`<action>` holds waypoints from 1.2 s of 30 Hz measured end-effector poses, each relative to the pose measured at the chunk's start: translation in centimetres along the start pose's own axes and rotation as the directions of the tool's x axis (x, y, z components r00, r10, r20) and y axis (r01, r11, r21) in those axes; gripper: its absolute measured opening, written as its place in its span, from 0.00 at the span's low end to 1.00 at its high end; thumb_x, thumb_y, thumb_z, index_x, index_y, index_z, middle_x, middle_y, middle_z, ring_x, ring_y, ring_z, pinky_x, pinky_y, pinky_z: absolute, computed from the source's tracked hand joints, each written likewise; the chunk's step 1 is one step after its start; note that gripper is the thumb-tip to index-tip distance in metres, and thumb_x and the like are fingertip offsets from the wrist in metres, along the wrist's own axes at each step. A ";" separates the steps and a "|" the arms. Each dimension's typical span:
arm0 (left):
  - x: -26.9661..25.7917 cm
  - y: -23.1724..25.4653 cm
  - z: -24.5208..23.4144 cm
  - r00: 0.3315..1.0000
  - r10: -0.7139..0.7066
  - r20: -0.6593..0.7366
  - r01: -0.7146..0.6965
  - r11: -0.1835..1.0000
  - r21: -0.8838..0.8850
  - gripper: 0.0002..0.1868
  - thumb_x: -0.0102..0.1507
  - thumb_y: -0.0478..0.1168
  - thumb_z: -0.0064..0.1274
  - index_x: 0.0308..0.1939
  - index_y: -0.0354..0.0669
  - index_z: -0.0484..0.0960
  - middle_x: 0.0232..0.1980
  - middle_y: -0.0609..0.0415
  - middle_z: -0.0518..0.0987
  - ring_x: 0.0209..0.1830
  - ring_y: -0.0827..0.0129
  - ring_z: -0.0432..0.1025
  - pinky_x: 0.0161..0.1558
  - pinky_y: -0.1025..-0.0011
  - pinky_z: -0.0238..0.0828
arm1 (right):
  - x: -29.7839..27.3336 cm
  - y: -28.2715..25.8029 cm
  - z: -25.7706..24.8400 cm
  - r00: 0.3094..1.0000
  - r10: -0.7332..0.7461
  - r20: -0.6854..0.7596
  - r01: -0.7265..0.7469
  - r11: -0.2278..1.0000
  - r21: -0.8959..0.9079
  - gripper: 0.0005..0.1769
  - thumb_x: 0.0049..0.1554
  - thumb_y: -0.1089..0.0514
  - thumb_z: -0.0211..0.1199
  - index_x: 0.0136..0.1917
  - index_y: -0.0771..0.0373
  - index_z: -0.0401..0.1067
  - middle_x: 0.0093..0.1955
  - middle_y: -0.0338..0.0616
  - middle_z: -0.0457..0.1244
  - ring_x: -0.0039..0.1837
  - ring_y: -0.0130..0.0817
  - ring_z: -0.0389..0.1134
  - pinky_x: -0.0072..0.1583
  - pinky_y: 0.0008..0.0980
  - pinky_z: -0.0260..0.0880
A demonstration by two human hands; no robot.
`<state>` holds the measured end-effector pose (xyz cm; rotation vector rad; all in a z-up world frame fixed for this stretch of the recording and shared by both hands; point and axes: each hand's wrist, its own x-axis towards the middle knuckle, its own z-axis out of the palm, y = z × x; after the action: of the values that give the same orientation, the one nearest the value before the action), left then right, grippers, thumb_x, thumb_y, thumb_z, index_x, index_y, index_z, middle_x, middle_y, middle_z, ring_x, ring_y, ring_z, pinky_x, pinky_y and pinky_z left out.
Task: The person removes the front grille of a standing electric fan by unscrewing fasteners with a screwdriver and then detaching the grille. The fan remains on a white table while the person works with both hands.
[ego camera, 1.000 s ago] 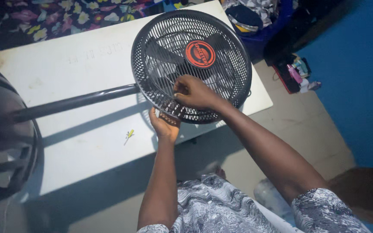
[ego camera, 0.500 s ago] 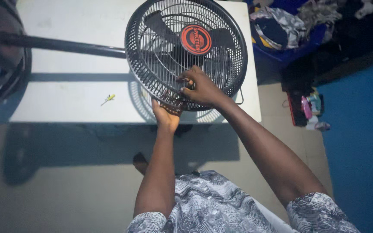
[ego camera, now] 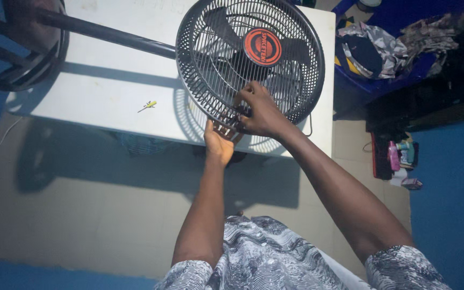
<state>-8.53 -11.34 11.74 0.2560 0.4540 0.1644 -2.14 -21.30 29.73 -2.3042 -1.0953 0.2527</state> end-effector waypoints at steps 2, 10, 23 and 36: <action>-0.2 0.1 0.2 1.000 -0.007 0.011 0.007 1.000 -0.003 0.24 0.60 0.58 0.27 0.48 0.47 0.68 0.47 0.51 0.72 0.46 0.60 0.67 0.45 0.53 0.64 | -0.1 -0.3 -0.2 1.000 -0.007 -0.013 0.008 1.000 0.022 0.21 0.35 0.62 0.61 0.45 0.62 0.65 0.50 0.49 0.53 0.56 0.47 0.54 0.56 0.41 0.57; 0.1 0.7 0.9 0.995 -0.056 -0.080 0.059 0.998 0.035 0.32 0.57 0.63 0.22 0.47 0.45 0.70 0.45 0.52 0.73 0.46 0.64 0.67 0.43 0.58 0.62 | 0.6 -0.9 -0.6 0.997 0.054 0.052 -0.049 0.995 -0.087 0.21 0.35 0.57 0.64 0.45 0.59 0.67 0.52 0.49 0.52 0.57 0.47 0.51 0.56 0.48 0.53; 0.1 0.4 0.7 0.999 -0.050 0.001 0.050 0.998 -0.031 0.33 0.56 0.64 0.23 0.47 0.45 0.69 0.44 0.51 0.73 0.46 0.64 0.66 0.46 0.59 0.61 | 1.0 -0.9 -0.9 0.995 -0.065 0.077 0.074 0.989 -0.126 0.26 0.37 0.51 0.64 0.49 0.59 0.65 0.52 0.49 0.51 0.54 0.45 0.51 0.52 0.44 0.52; -0.8 -2.3 2.1 0.973 0.223 -0.055 -0.226 0.973 -0.050 0.25 0.58 0.64 0.33 0.44 0.51 0.70 0.40 0.59 0.71 0.42 0.69 0.64 0.44 0.65 0.59 | 0.6 0.2 -1.1 0.960 -0.273 0.069 0.277 0.959 -0.057 0.21 0.43 0.54 0.62 0.49 0.64 0.63 0.47 0.54 0.51 0.51 0.49 0.54 0.52 0.43 0.56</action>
<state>-8.01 -14.15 13.27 0.2486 0.4682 0.4051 -1.18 -21.37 30.51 -2.1785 -1.4575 0.1807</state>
